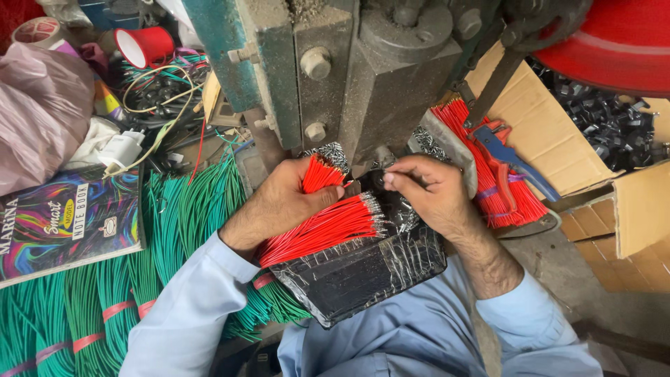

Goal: The person holds a bundle of red insulated wires and attaches metal terminal connectors to the stripped ends. They place a terminal into a bench-mounted crimping press, insert a wire end, operate the press to crimp the terminal, and set the finished wire onto a growing pile, repeating the cycle.

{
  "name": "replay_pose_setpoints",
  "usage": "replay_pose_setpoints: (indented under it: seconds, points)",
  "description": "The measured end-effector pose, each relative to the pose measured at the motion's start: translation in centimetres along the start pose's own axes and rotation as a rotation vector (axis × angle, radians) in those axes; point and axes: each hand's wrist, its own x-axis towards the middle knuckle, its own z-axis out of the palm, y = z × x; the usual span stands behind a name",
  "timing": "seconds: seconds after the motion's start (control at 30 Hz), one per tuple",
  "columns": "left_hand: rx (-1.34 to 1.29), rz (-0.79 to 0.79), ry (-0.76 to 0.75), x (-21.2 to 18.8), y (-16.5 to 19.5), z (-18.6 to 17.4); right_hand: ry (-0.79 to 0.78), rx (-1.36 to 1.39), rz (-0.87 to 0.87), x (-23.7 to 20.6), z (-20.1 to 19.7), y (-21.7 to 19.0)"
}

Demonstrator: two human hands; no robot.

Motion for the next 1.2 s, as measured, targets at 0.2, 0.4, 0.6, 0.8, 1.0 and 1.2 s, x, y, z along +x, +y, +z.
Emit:
replay_pose_setpoints:
  seconds: [0.2,0.4,0.6,0.8,1.0,1.2]
  points:
    - [0.146,-0.037,0.059,-0.1,0.7,-0.2,-0.024,0.034,0.02,0.9,2.9,1.0]
    - [0.123,0.003,0.043,0.2,0.3,-0.2,-0.01,-0.032,-0.005,1.3,2.6,1.1]
    - [0.049,0.034,0.01,0.5,0.5,0.1,-0.022,-0.15,-0.012,1.5,2.5,1.0]
    - [0.083,-0.006,0.018,0.6,0.4,0.3,-0.01,-0.163,-0.014,1.5,2.1,0.8]
    - [0.036,0.02,0.019,0.7,0.1,0.6,-0.03,-0.126,0.01,1.3,2.1,0.4]
    - [-0.032,0.04,-0.041,0.4,0.3,0.7,-0.172,0.025,0.067,-0.7,-0.5,-2.3]
